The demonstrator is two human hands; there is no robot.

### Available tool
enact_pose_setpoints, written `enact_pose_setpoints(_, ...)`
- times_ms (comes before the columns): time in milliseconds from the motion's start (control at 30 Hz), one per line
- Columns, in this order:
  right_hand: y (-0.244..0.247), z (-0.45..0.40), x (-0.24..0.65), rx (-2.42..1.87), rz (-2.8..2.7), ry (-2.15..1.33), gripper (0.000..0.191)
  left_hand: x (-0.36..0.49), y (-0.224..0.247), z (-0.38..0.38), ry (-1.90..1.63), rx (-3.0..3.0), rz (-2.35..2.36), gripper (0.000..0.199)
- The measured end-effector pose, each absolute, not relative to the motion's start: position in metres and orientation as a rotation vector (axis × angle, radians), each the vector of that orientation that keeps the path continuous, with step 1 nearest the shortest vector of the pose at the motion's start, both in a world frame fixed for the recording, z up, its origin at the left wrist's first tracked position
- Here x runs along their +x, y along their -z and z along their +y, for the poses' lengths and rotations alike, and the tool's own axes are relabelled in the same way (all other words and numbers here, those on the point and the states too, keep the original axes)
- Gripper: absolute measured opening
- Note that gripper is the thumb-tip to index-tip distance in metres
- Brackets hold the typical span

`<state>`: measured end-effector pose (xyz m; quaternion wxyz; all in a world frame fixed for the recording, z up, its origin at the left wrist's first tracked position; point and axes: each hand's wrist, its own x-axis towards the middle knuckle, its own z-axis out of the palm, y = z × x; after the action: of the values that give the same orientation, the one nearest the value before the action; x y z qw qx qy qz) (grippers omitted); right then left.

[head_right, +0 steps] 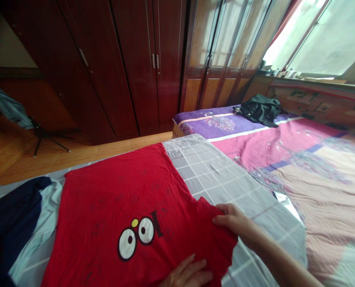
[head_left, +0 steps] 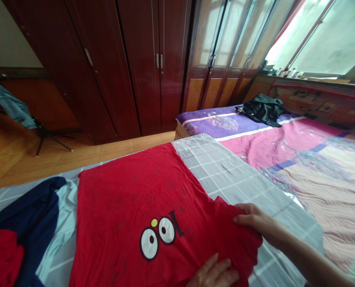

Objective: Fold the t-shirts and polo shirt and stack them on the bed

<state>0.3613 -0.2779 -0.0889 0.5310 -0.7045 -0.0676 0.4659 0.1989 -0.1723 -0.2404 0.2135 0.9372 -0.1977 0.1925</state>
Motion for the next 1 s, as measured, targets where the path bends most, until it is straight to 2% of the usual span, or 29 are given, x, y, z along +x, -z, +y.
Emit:
enact_pose_setpoints(133, 0.085, -0.254, 0.345, -1.809, -0.196, -0.981, 0.034, 0.196, 0.224, -0.166, -0.62, 2.479, -0.676, 0.017)
enact_pose_setpoints(300, 0.094, -0.229, 0.325, -1.857, -0.595, -0.982, 0.049, 0.187, 0.2, -0.144, -0.837, 2.302, -0.633, 0.01)
enact_pose_setpoints(367, 0.101, -0.227, 0.324, -1.914, -0.683, -0.889, 0.047, 0.185, 0.184, -0.132, -0.906, 2.278, -0.555, 0.012)
enact_pose_setpoints(533, 0.116, -0.235, 0.326, -2.239, -0.982, -0.29, 0.031, 0.187, 0.152, -0.116, -1.018, 2.318, -0.256, 0.026)
enact_pose_setpoints(600, 0.124, -0.238, 0.329, -2.31, -1.191, -0.13, 0.033, 0.188, 0.15, -0.117, -0.969, 2.429, -0.202, 0.025)
enact_pose_setpoints(733, 0.139, -0.239, 0.339, -2.446, -1.334, -0.016, 0.038, 0.187, 0.16, -0.122, -0.833, 2.624, -0.298, 0.01)
enact_pose_setpoints(1000, 0.137, -0.222, 0.346, -2.543, -1.527, -0.013, 0.053, 0.186, 0.17, -0.122, -0.773, 2.735, -0.542, 0.024)
